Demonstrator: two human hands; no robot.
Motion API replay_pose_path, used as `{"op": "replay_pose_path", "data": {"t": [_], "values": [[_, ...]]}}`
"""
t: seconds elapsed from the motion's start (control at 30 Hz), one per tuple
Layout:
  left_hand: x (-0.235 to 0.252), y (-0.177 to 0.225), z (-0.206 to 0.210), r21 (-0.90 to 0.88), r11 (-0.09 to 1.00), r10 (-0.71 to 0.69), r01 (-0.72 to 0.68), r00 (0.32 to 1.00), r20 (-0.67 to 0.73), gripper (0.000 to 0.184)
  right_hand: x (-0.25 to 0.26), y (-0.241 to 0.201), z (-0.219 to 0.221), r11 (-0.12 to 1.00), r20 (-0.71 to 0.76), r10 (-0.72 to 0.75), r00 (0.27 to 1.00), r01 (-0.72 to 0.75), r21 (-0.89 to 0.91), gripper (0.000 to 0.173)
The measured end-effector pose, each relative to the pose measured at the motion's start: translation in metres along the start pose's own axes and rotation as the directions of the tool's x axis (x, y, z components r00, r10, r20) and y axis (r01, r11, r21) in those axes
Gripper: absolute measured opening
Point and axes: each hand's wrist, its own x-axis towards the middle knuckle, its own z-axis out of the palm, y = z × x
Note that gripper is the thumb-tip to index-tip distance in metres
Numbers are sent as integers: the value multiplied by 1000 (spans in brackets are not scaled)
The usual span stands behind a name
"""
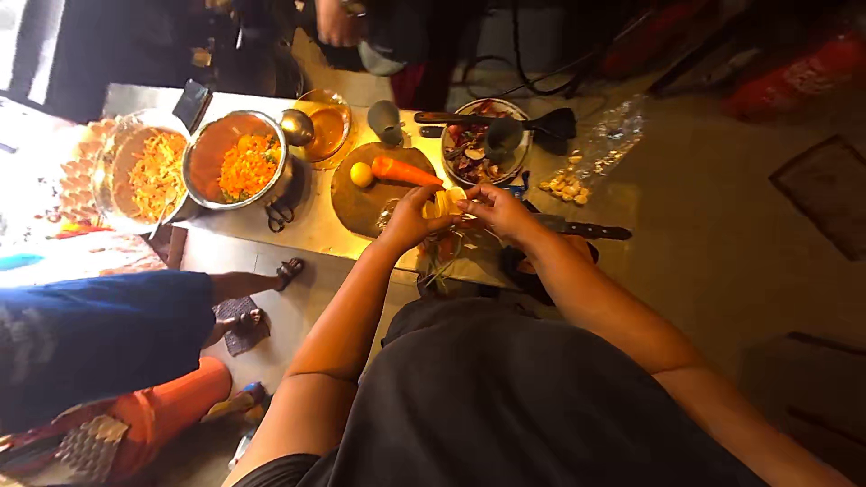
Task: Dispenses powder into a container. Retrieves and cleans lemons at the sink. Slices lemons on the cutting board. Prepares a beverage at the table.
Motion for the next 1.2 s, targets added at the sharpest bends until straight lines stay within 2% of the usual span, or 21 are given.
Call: {"op": "replay_pose_path", "data": {"t": [0.13, 0.23, 0.33, 0.4, 0.43, 0.5, 0.63, 0.77, 0.87, 0.93, 1.03, 1.13, 1.2], "values": [[24, 77, 56, -50, 994, 102, -95, 983, 150, 62, -89, 2, -58, 999, -173, -13, 985, 18, 28, 25], [34, 121, 106, -71, 984, 179, -165, 934, 309, 58, -147, 21, -95, 993, -302, 37, 953, -3, 114, 22], [53, 156, 160, -53, 961, 254, -272, 789, 560, 61, -211, 36, -106, 972, -493, 84, 866, 38, 231, 42], [54, 193, 196, 2, 950, 215, -312, 657, 723, 62, -257, 51, -106, 944, -618, 124, 776, 100, 314, 55], [51, 212, 217, 34, 936, 191, -349, 589, 786, 63, -283, 59, -104, 923, -671, 141, 728, 148, 355, 57], [41, 249, 267, -29, 908, 230, -418, 441, 867, 62, -338, 75, -101, 879, -765, 160, 624, 262, 397, 53], [-5, 327, 367, -121, 864, 231, -489, 171, 958, 59, -447, 106, -89, 816, -908, 199, 369, 451, 362, 44], [-71, 406, 466, -242, 792, 244, -561, -73, 967, 59, -549, 145, -83, 754, -963, 256, 86, 605, 255, 42], [-129, 466, 553, -340, 755, 242, -560, -243, 939, 59, -637, 177, -86, 725, -951, 285, -121, 677, 131, 40], [-171, 509, 609, -391, 752, 247, -530, -324, 913, 54, -699, 192, -93, 727, -913, 310, -265, 685, 48, 38], [-235, 571, 678, -428, 743, 243, -514, -389, 889, 49, -793, 210, -109, 796, -817, 323, -478, 604, -38, 39], [-291, 625, 742, -479, 673, 262, -563, -424, 867, 56, -888, 235, -136, 943, -722, 259, -641, 329, 46, 49], [-320, 651, 787, -527, 607, 301, -595, -442, 845, 61, -941, 252, -159, 978, -656, 210, -725, 149, 148, 51]]}}
